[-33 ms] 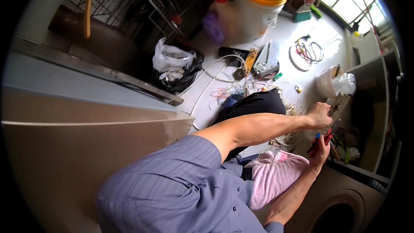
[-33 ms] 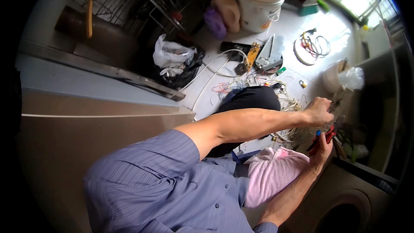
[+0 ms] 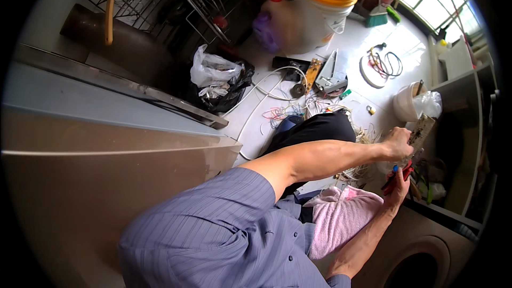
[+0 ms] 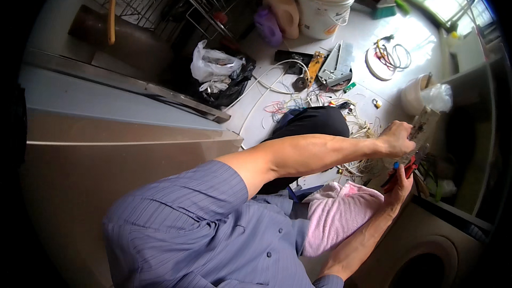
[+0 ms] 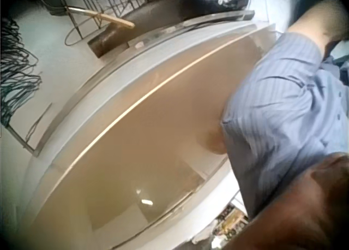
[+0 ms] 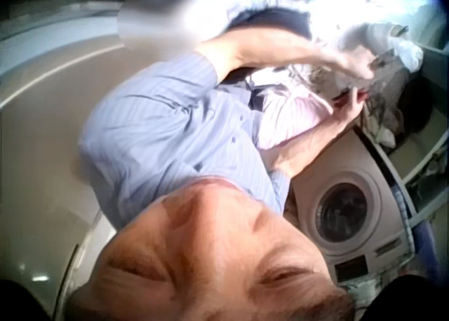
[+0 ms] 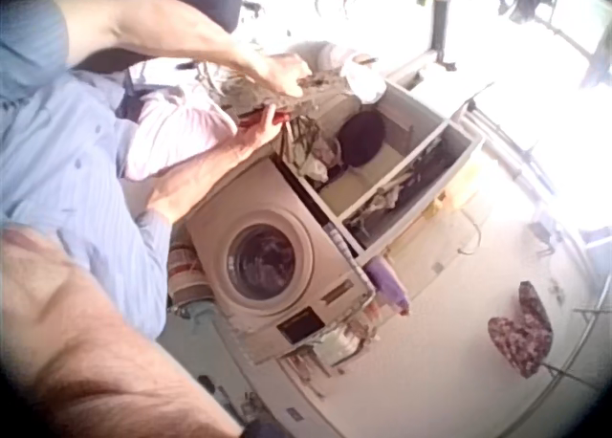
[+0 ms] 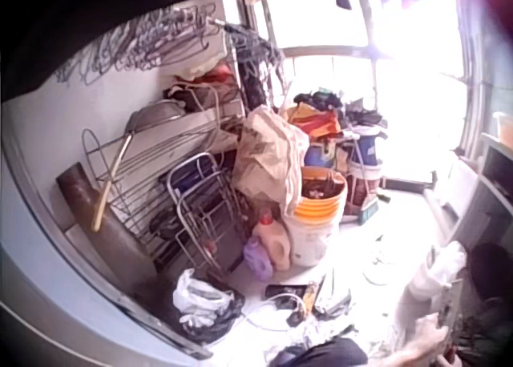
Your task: The person uses pliers to strip insulation from wires and manipulate components on a circuit board.
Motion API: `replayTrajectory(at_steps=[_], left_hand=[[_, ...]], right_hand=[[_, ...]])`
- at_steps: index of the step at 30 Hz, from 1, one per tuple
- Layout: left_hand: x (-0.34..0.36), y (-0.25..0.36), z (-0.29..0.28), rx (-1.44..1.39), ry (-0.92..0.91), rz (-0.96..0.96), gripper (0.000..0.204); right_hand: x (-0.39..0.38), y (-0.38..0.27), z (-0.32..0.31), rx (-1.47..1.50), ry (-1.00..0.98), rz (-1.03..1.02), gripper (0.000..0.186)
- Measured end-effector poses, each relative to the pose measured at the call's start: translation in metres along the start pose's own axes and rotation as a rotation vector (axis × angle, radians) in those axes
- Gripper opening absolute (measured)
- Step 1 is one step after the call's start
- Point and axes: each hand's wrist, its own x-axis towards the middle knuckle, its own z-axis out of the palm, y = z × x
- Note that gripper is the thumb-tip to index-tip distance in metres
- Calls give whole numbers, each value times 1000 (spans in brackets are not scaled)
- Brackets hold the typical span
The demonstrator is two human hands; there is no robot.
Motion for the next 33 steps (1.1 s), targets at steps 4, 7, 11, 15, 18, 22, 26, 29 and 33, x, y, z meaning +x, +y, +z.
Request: replayTrajectory(at_steps=[4,7,11,15,18,22,26,29,33], left_hand=[[-11,25,-15,-130,-107,19,38],[-12,31,-20,-156,-167,10,37],[-13,32,-24,-415,-349,-50,27],[-11,32,-23,-532,-452,-111,23],[-10,27,-25,-553,-442,-129,23],[-10,24,-20,-558,-419,-126,26],[-4,37,-30,-613,-246,-292,28],[23,22,-25,-759,-80,-225,22],[37,26,-91,-794,-58,-213,16]], right_hand=[[0,-3,-6,121,-50,24,25],[2,-2,-9,145,-105,43,26],[6,0,-6,180,-196,35,27],[8,1,-11,194,-209,20,27],[10,4,-4,193,-214,48,27],[8,0,-4,145,-231,67,29],[9,-4,6,286,-175,130,33],[11,1,-10,326,-177,115,38],[11,2,-9,353,-148,92,34]])
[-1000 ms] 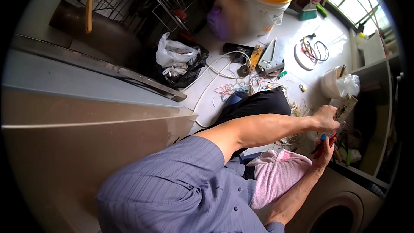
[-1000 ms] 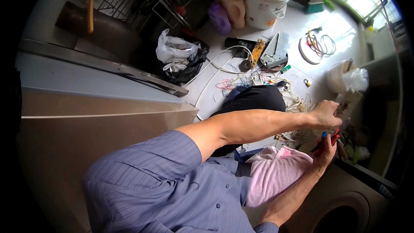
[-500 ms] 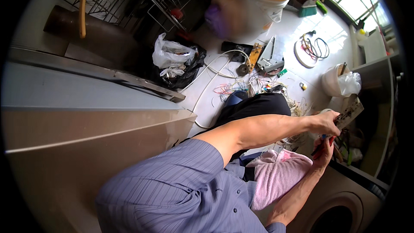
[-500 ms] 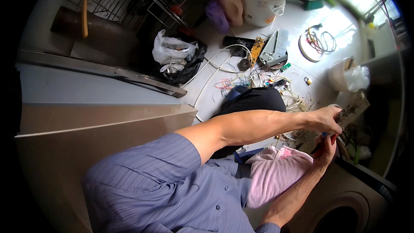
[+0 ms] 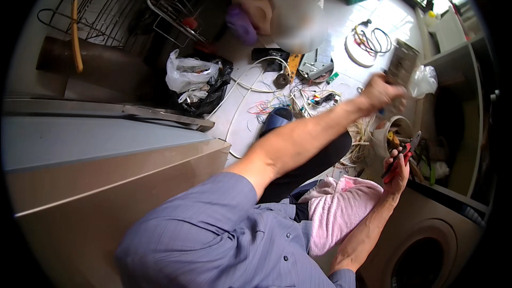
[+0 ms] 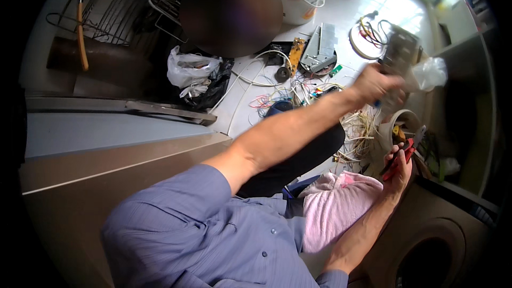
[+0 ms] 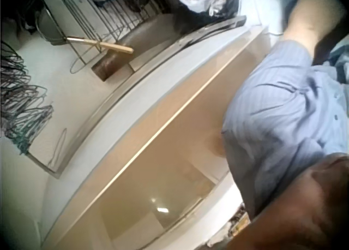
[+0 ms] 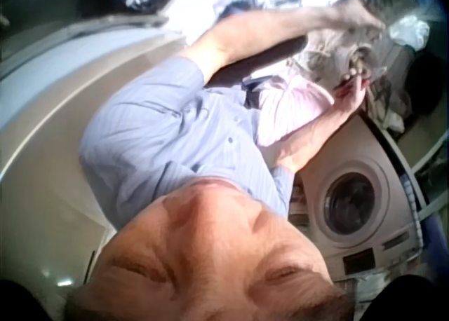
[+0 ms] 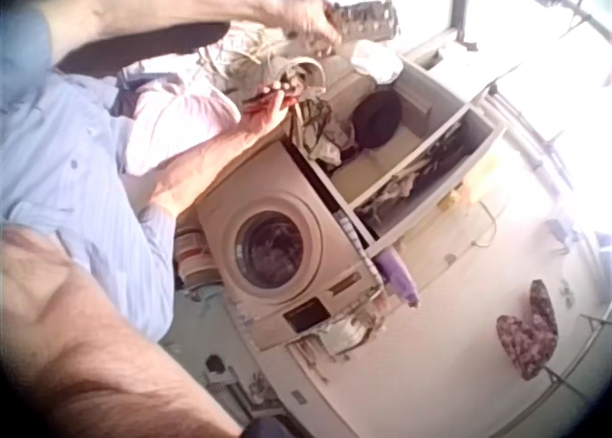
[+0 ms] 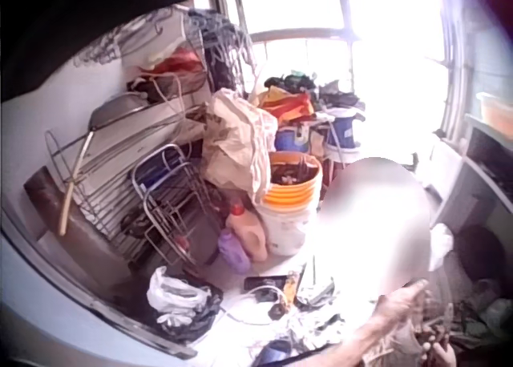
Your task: The person uses pliers to strip insulation from wires and manipulate components on a circuit board.
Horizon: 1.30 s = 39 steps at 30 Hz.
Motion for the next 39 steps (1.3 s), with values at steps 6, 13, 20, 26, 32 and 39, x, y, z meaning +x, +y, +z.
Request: replayTrajectory(at_steps=[6,13,20,26,32,39], left_hand=[[-25,-47,-232,425,456,-101,20],[-143,-106,-377,621,887,-467,37],[-230,-104,-476,863,1001,-377,39],[-221,-74,-424,1066,981,-473,41],[-226,-68,-428,1243,1000,-499,51],[-232,-80,-472,1238,979,-512,51]], right_hand=[[-6,-3,8,-124,23,50,25],[-28,-9,-11,-278,257,-15,33],[1,-11,17,-473,209,160,19],[-12,1,19,-309,205,117,23],[-9,7,23,-282,229,71,22],[-15,-7,31,-407,232,49,18]])
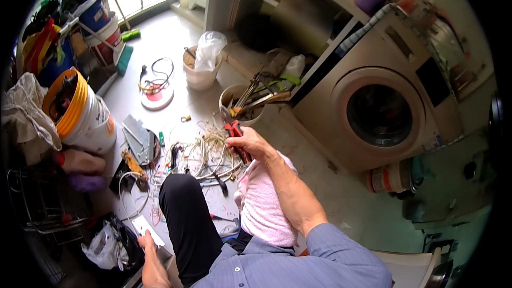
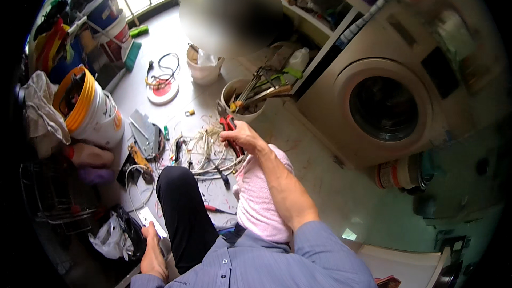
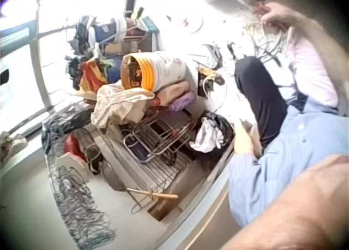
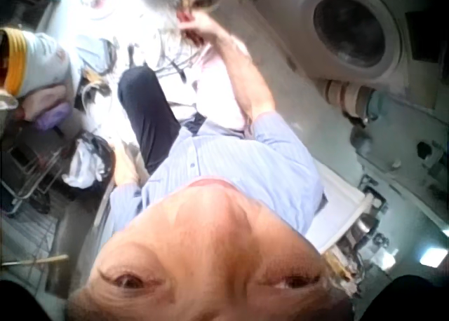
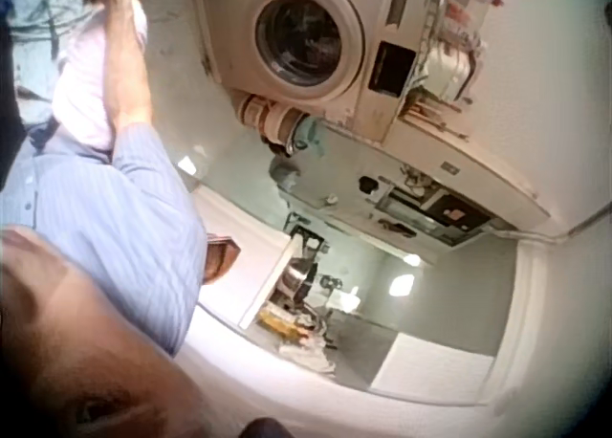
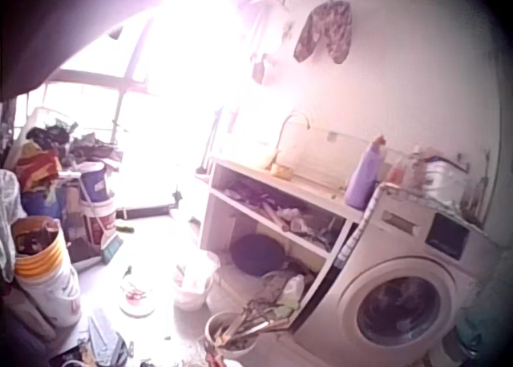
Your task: The person uses pliers to strip insulation from wires and manipulate components on a circuit board.
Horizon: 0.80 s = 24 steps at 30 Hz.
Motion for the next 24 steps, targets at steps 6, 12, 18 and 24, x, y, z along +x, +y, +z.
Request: replayTrajectory(at_steps=[6,12,18,24], left_hand=[[23,-12,7,128,157,114,44],[3,41,28,255,107,161,42],[9,108,16,368,-22,290,40],[93,259,-16,281,94,965,25]], right_hand=[[-9,-14,-6,-10,-68,30,17],[6,17,-1,50,-78,-84,15],[-2,26,-9,183,-17,-164,15],[-30,-39,8,297,114,-271,9]])
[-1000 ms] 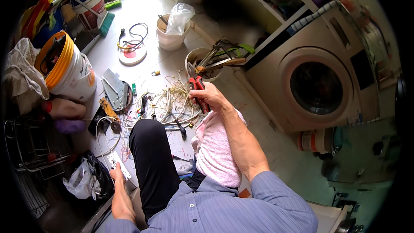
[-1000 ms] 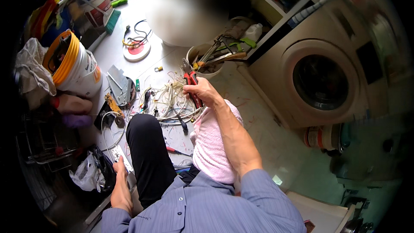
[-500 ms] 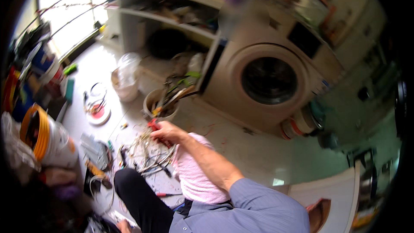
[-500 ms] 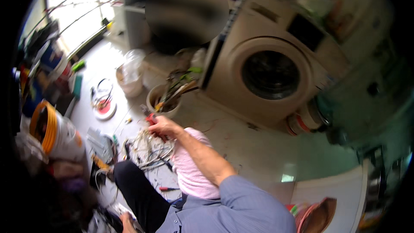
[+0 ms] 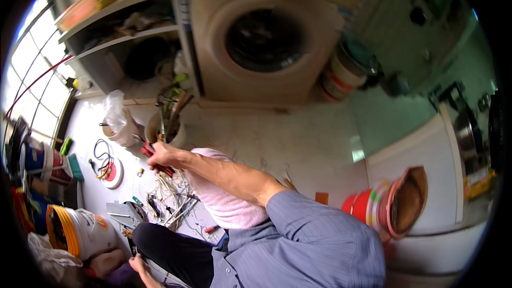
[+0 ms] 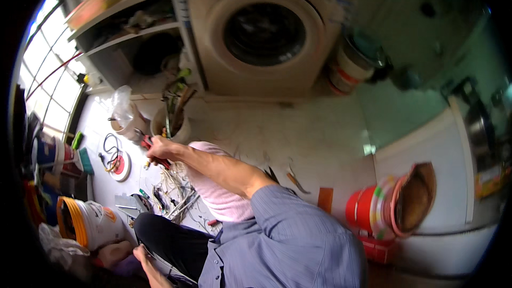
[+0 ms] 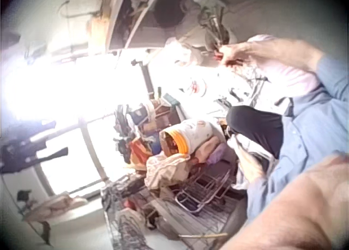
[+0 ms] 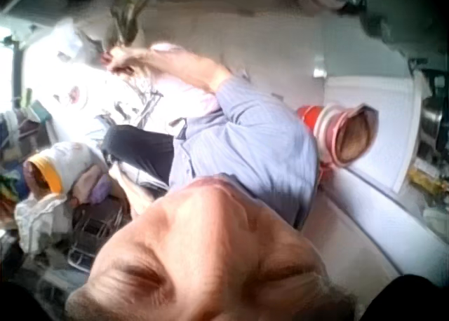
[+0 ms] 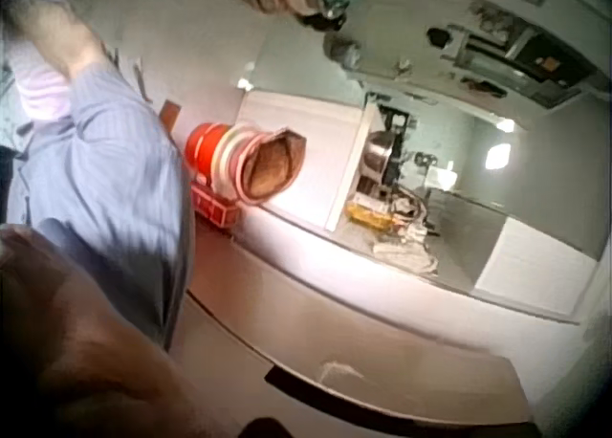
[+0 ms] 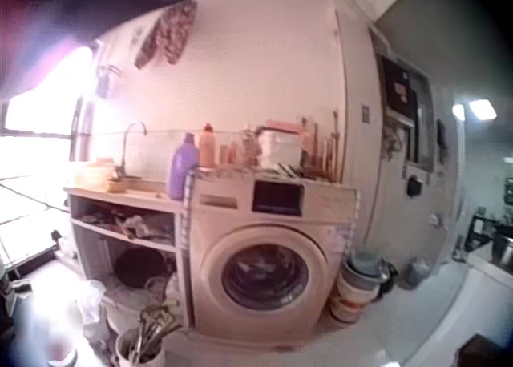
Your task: The person uses pliers to strip insulation from wires and manipulate components on a circuit board.
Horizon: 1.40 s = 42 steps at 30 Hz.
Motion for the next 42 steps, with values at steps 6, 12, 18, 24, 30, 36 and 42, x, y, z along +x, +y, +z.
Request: replayTrajectory(at_steps=[6,12,18,24,30,36,42], left_hand=[[71,142,-32,-402,-393,-73,34],[70,285,-49,-219,-600,138,33],[55,363,-49,-87,-819,527,27],[-99,428,0,-210,-1106,350,43],[-230,387,61,-776,-1375,-4,31],[-262,358,65,-592,-1450,-46,35],[-287,351,56,-558,-1576,24,44]], right_hand=[[-72,25,-56,62,-55,-84,21],[-111,30,-63,149,-55,-229,26],[-85,39,-56,481,27,-321,17],[-124,24,-77,395,165,-327,21],[-133,15,-60,192,184,-349,24],[-126,21,-80,10,130,-239,18],[-136,6,-88,150,105,-235,25]])
